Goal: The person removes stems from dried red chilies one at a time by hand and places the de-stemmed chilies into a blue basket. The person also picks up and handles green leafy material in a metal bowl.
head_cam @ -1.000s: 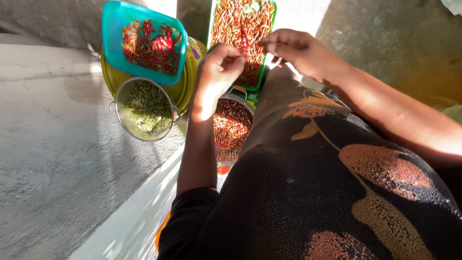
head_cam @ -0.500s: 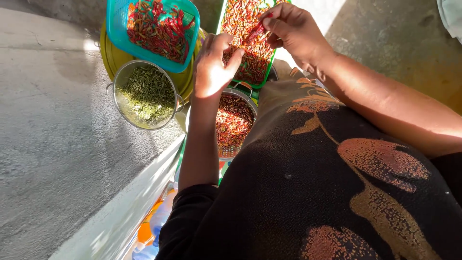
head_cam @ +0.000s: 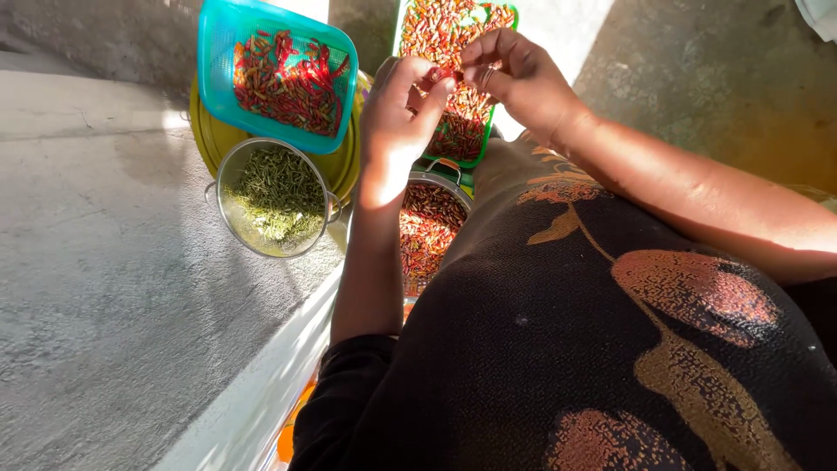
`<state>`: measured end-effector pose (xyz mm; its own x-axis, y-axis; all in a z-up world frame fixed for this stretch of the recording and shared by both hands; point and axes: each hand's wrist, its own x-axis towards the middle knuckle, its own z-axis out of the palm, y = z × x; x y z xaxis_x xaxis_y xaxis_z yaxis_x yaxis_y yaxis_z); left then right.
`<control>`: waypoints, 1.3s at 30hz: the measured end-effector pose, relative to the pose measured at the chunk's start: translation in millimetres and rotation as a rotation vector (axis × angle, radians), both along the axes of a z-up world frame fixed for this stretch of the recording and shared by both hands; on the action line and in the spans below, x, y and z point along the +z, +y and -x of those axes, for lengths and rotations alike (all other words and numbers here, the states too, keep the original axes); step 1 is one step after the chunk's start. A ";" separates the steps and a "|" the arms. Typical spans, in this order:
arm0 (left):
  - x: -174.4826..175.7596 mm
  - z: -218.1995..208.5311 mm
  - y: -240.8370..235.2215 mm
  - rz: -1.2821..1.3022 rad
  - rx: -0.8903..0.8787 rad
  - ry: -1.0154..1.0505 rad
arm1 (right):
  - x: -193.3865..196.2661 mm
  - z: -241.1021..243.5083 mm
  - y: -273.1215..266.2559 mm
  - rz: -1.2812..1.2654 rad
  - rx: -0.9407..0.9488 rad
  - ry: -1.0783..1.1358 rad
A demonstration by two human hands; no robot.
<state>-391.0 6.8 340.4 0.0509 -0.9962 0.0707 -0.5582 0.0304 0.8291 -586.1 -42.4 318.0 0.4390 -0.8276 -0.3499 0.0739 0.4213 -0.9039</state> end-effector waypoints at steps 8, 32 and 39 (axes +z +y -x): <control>7.1 14.1 -5.0 0.284 -0.159 -0.435 | 23.3 22.8 -0.3 0.657 0.060 0.232; 45.4 27.9 0.6 0.235 -0.099 -0.372 | 24.9 26.9 5.7 0.787 0.038 0.176; 38.3 31.6 -7.8 0.280 -0.142 -0.333 | 24.6 26.0 5.4 0.787 -0.012 0.186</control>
